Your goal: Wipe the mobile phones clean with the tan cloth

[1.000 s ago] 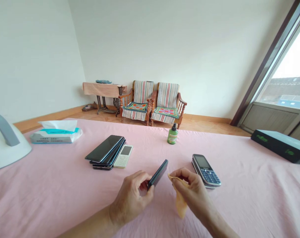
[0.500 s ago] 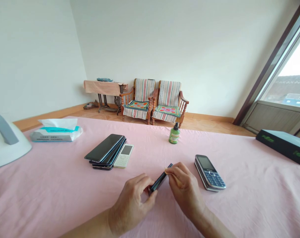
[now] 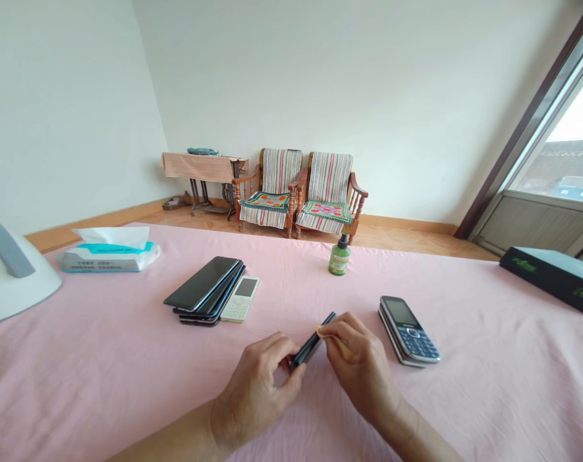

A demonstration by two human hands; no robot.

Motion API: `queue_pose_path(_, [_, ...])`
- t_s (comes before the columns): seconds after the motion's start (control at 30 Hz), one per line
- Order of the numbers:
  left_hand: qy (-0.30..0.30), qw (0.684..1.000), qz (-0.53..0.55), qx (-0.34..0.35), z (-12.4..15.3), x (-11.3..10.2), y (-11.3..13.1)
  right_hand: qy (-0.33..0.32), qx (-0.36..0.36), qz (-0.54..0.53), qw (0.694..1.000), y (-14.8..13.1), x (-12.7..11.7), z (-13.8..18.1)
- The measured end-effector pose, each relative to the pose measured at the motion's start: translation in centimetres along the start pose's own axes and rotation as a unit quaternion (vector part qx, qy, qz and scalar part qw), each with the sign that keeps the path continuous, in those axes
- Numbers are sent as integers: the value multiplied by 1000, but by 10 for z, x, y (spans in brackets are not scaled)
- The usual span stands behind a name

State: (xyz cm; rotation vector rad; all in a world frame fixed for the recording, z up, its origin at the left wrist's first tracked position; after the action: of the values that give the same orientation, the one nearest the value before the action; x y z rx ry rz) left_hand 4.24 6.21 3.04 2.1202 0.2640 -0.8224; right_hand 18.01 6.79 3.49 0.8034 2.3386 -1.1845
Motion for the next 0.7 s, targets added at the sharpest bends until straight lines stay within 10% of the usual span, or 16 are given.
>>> queue_pose_path(0.43, [2, 1000, 1, -1, -2, 0, 0, -12, -2, 0, 1000, -12, 4, 2])
queue_pose_path(0.7, [3, 1000, 6, 13, -2, -1, 3, 47, 34, 58, 997, 27, -16, -15])
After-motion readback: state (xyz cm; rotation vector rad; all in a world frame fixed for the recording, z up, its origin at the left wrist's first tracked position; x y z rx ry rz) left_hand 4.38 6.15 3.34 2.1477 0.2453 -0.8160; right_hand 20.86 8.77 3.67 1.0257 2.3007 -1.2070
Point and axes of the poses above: each hand's wrist, its own z-axis away from the middle knuckle, its own x-axis out of the palm, y = z × x, the point moved 9 cm from there along -z, towards the middle knuckle, and after that the axes turned 6 degrees about z, right-handed, at the moved point
